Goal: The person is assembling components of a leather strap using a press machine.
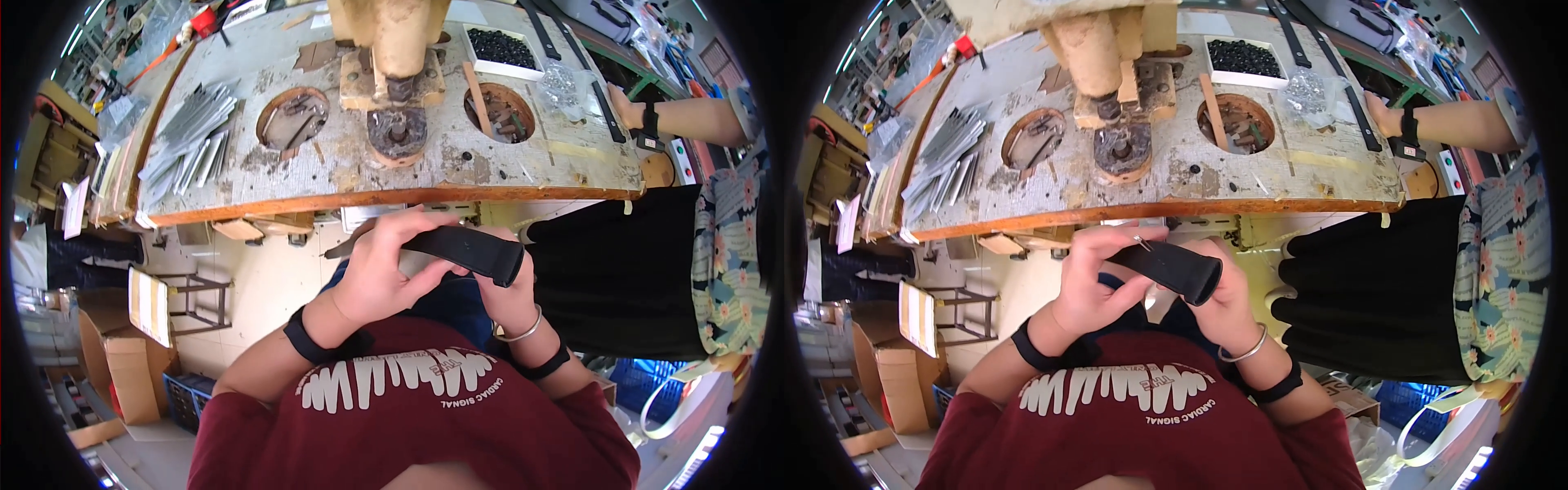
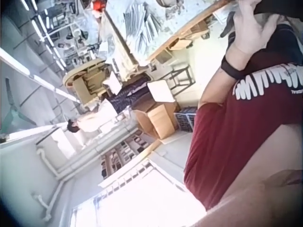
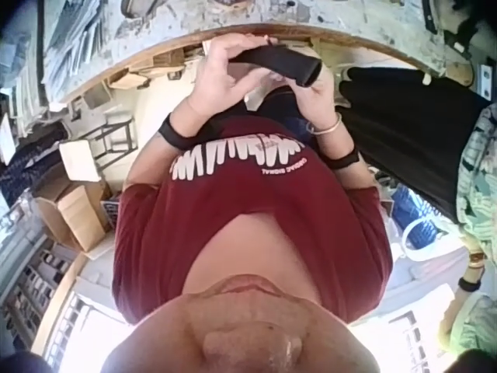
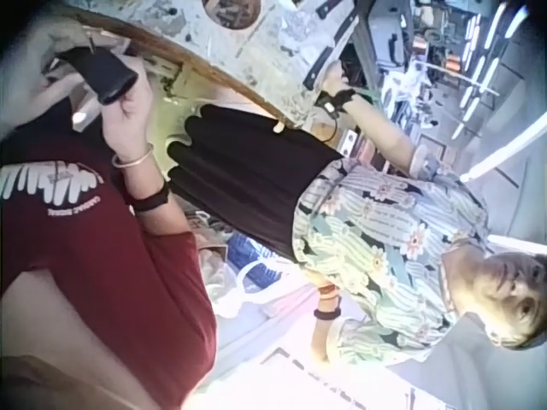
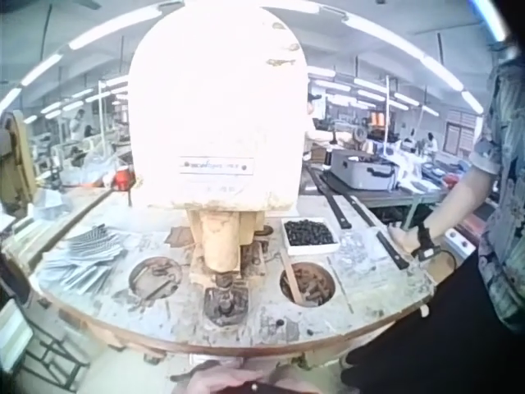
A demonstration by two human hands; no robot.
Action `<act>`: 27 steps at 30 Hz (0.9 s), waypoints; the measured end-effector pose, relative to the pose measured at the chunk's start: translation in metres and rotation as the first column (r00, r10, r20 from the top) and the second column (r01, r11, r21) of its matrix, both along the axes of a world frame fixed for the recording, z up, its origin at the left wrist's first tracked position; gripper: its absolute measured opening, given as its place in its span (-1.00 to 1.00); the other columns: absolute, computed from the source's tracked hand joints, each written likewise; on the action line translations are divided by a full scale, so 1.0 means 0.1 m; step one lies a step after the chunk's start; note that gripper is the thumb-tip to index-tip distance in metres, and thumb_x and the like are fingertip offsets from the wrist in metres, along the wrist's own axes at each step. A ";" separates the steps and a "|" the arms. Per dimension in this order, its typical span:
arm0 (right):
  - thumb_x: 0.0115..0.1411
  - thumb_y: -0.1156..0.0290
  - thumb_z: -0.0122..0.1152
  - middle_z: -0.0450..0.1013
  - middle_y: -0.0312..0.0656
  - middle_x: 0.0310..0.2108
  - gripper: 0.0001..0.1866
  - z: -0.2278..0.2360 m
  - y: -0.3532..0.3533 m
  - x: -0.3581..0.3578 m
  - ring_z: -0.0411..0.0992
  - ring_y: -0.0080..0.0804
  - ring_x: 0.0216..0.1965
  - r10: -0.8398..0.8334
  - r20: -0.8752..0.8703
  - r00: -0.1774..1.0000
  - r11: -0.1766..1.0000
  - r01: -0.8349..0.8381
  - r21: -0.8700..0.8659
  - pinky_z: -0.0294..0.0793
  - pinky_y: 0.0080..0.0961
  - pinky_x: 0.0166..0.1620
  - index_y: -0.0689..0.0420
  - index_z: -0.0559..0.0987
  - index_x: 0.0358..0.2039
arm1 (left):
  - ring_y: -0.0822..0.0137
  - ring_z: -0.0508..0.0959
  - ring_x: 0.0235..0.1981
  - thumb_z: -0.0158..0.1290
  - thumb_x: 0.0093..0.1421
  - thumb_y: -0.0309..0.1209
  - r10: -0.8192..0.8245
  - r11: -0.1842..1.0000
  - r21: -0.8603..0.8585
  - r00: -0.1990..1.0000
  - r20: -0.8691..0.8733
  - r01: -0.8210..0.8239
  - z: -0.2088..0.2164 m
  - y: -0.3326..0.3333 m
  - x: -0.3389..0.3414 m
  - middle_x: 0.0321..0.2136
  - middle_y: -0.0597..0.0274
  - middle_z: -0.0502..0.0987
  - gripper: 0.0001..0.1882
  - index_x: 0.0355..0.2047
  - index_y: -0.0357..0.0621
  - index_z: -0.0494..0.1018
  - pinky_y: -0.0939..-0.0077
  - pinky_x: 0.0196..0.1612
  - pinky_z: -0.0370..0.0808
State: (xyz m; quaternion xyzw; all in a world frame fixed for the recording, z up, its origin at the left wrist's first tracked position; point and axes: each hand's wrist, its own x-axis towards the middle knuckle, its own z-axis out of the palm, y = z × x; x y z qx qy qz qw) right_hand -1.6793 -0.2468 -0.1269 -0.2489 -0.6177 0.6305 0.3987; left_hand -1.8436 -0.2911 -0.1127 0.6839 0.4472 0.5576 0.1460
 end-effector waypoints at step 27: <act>0.17 0.50 -0.06 0.30 -0.38 -0.59 -0.87 -0.14 0.03 -0.06 0.22 -0.69 -0.60 0.056 0.052 0.997 0.994 -0.051 -0.097 0.24 -0.73 -0.53 0.17 0.39 -0.26 | 0.15 0.49 -0.41 0.07 -0.09 -0.57 0.137 0.987 0.116 0.952 -0.274 -0.109 -0.13 -0.02 -0.01 -0.33 0.04 0.46 -0.66 -0.24 -0.25 0.33 0.39 -0.39 0.45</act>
